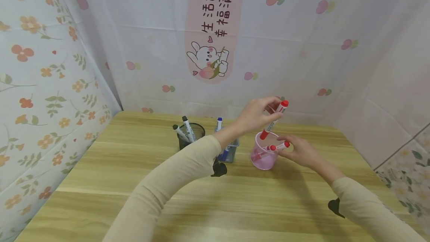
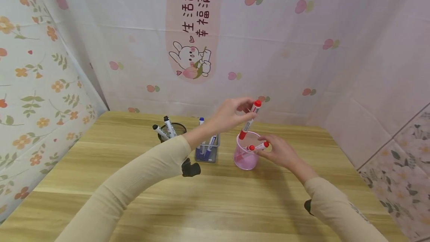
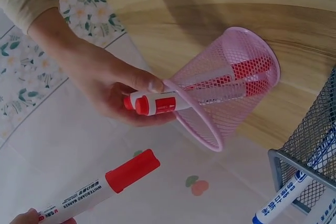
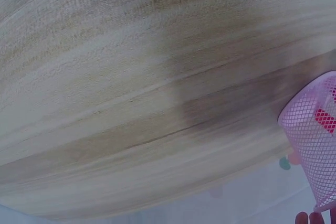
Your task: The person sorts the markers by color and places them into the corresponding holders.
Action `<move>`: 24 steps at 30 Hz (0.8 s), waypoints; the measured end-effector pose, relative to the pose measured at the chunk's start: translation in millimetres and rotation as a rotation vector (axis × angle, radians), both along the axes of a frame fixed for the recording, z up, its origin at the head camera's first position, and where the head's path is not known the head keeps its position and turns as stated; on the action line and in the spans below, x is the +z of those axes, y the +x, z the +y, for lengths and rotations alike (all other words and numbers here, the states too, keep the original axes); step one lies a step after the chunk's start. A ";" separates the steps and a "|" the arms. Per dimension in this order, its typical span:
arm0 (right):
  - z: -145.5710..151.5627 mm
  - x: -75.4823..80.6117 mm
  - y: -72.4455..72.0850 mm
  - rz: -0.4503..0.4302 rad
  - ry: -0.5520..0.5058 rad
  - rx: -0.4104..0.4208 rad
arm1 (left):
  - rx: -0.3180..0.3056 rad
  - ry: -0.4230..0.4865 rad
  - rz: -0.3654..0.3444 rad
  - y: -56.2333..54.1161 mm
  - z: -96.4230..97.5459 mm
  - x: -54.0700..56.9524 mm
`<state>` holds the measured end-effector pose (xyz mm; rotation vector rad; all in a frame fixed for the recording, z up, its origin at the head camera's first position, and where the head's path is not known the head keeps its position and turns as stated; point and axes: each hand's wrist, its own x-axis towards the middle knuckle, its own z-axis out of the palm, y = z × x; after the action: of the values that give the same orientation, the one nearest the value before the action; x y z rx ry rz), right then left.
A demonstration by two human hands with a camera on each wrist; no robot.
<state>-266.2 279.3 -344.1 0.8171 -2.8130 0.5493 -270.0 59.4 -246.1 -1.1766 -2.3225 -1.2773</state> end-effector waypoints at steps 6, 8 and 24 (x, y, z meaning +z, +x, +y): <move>-0.2 -0.6 -0.6 -0.007 -0.007 -0.002 | 0.029 0.001 -0.023 -7.1 1.6 -3.2; 0.0 -1.0 -0.6 -0.006 -0.014 0.002 | 0.034 -0.004 -0.031 -8.8 2.9 -4.2; -1.1 -1.5 0.1 0.007 -0.025 0.014 | 0.072 -0.063 -0.080 -17.5 18.4 -19.4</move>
<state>-266.1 278.2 -345.6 0.8324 -2.7907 0.5809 -287.5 77.8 -265.5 -1.0690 -2.4554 -1.2572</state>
